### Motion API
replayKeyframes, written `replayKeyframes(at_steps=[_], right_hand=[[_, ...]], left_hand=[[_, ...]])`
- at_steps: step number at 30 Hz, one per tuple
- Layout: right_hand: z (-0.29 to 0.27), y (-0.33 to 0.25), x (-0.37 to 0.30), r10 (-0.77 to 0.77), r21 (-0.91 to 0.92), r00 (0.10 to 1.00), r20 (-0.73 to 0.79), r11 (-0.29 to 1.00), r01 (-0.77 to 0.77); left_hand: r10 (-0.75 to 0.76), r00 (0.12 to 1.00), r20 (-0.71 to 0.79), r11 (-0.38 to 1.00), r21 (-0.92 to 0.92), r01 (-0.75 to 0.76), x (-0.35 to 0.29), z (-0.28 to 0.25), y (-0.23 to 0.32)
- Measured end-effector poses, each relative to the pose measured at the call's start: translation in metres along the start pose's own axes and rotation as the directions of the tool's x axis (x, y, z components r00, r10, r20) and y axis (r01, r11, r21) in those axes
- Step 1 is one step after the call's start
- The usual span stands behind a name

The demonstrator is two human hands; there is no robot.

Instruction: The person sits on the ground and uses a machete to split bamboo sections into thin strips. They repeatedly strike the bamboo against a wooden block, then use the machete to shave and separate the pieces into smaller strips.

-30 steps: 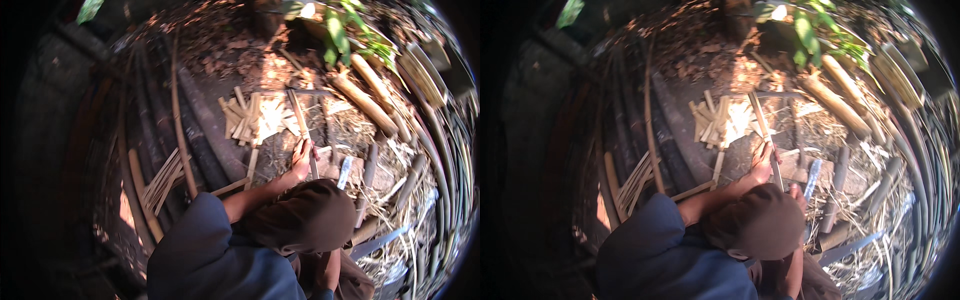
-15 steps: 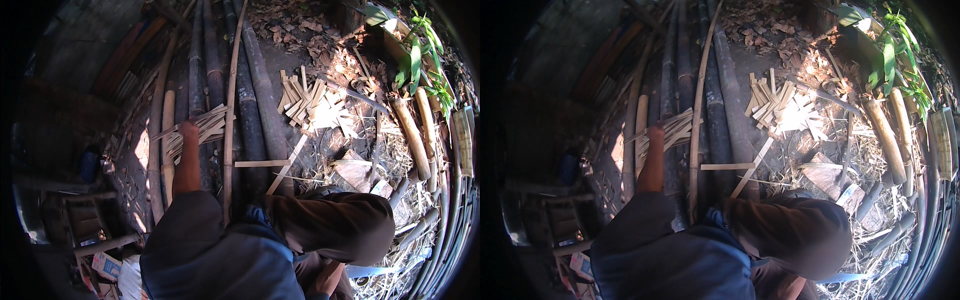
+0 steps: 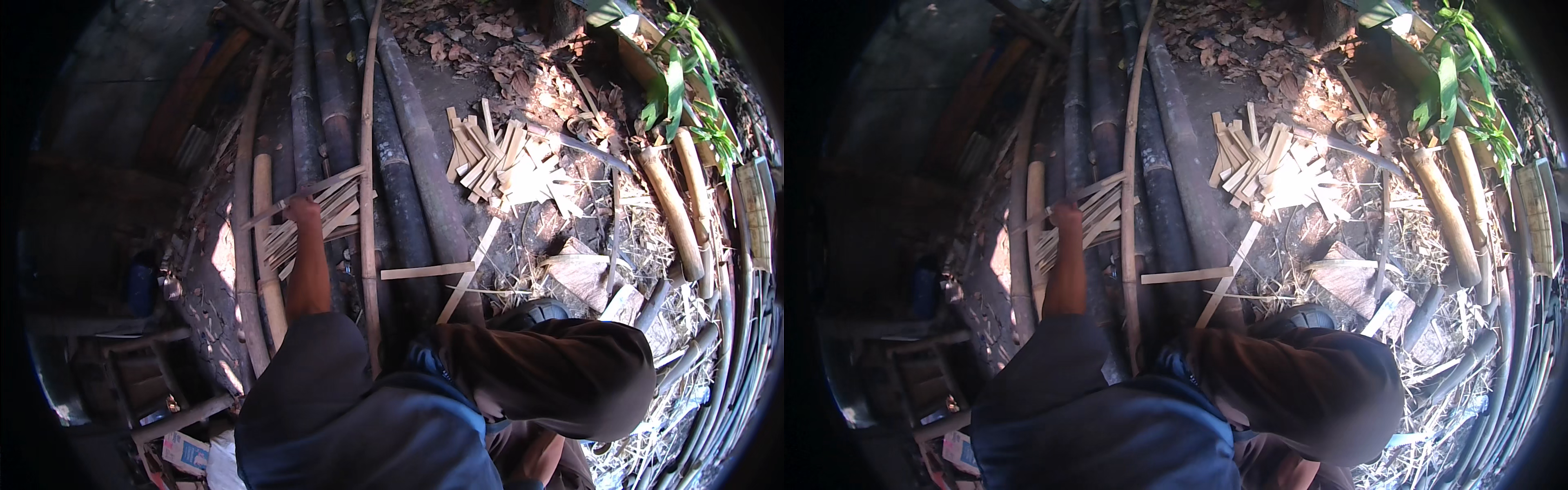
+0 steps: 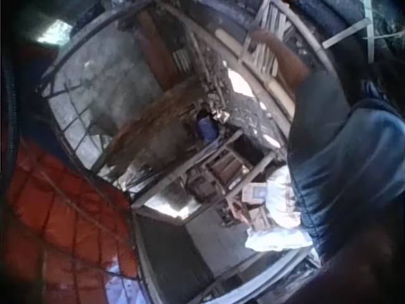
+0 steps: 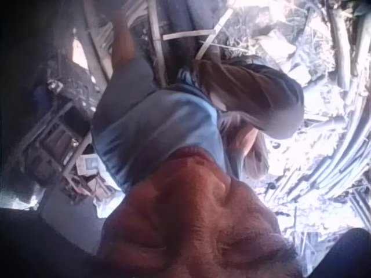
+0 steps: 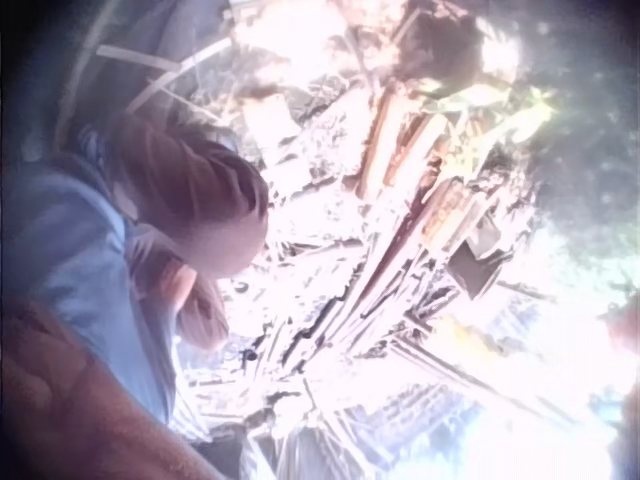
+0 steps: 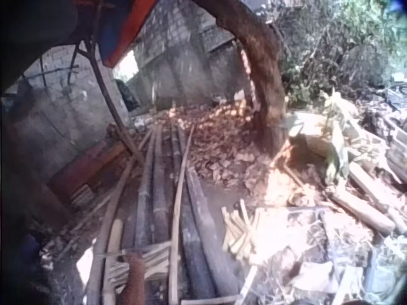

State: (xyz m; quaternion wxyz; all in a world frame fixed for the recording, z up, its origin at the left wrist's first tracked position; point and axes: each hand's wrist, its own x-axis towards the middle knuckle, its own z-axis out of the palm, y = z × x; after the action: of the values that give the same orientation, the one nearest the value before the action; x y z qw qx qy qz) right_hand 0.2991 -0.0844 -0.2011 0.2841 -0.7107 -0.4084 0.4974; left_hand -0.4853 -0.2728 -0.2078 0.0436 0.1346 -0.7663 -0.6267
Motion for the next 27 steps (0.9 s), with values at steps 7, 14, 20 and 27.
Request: replayKeyframes(at_steps=[7,14,20,27], right_hand=[[0.035,-0.121,0.029,-0.275,-0.051,0.943,0.188,0.956,0.290],[0.096,-0.226,0.034,-0.506,-0.041,0.769,0.391,0.825,0.563],[0.091,-0.216,0.048,-0.558,0.364,0.806,0.197,0.805,0.468],[0.051,-0.132,0.036,-0.460,0.265,0.884,0.083,0.866,0.425]], left_hand=[[-0.054,0.927,0.371,0.623,-0.713,0.321,-0.194,0.131,0.102],[-0.192,0.434,0.880,0.337,-0.356,0.872,-0.432,0.241,0.114],[-0.319,0.237,0.917,0.264,-0.154,0.952,-0.544,0.228,0.106],[-0.131,0.597,0.791,0.409,-0.506,0.760,-0.430,0.237,0.093]])
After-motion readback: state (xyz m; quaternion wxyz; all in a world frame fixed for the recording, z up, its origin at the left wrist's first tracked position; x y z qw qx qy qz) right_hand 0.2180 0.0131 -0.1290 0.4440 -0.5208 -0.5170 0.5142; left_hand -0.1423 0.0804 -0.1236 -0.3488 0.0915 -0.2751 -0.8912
